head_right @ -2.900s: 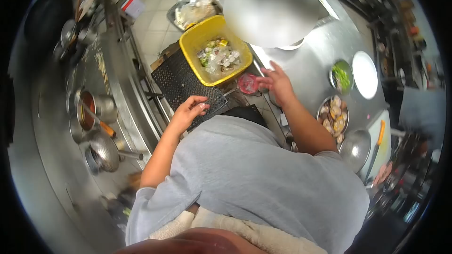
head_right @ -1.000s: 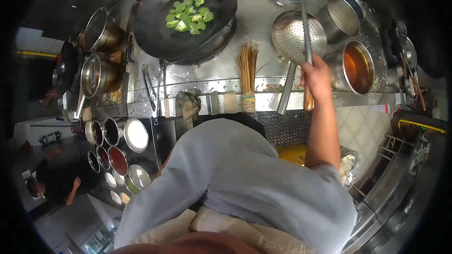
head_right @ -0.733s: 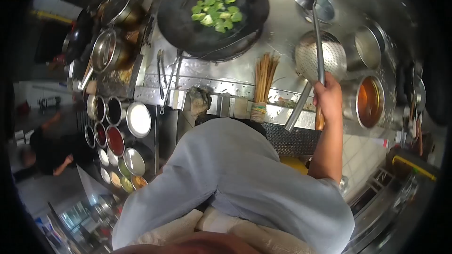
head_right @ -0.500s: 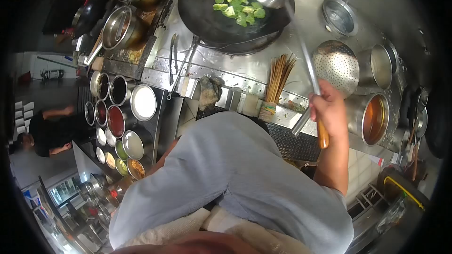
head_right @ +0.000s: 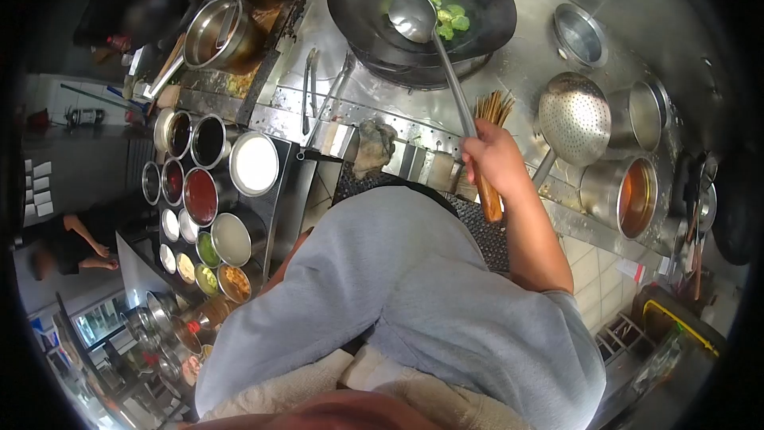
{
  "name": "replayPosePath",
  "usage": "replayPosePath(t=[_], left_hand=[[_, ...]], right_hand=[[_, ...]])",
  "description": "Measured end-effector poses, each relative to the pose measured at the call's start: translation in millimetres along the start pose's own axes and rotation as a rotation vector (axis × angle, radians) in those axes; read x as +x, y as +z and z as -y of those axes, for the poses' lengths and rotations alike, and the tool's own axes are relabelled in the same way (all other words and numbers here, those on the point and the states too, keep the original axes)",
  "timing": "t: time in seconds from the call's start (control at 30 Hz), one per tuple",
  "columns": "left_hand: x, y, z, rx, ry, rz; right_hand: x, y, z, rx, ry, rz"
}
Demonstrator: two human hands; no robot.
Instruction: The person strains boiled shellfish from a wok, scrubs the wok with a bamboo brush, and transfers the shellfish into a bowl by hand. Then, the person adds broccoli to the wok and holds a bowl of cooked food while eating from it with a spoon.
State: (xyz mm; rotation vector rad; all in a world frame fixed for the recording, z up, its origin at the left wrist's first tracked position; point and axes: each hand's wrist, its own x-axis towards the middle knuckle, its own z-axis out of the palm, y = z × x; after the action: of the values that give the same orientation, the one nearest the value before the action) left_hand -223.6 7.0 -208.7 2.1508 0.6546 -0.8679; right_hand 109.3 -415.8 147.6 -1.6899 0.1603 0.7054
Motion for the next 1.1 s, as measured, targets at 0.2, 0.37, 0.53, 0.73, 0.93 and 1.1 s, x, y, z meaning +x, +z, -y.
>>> replayPosePath(t=[0.2,0.37,0.53,0.73,0.93,1.1], left_hand=[[-9.8,-18.2,12.4,0.045,-0.012,0.032],[-6.0,-36.9,5.9,0.072,0.017,0.056],[3.3,-46.9,-3.5,0.087,0.040,0.058],[20.7,-49.7,-15.2,0.107,0.077,0.068],[27.3,-53.2,-30.5,0.106,0.100,0.073],[27.4,-48.8,-28.3,0.109,0.104,0.080]], right_hand=[[-5.7,1.0,19.3,0.505,0.004,0.104],[-21.5,-10.6,37.8,0.700,0.021,0.164],[-34.9,-46.0,31.9,0.920,-0.087,0.185],[-42.4,-84.2,61.4,0.272,-0.170,-0.313],[-18.2,-123.3,21.7,-0.738,0.047,-0.772],[-29.2,-115.0,-20.2,-0.662,0.100,-0.962]])
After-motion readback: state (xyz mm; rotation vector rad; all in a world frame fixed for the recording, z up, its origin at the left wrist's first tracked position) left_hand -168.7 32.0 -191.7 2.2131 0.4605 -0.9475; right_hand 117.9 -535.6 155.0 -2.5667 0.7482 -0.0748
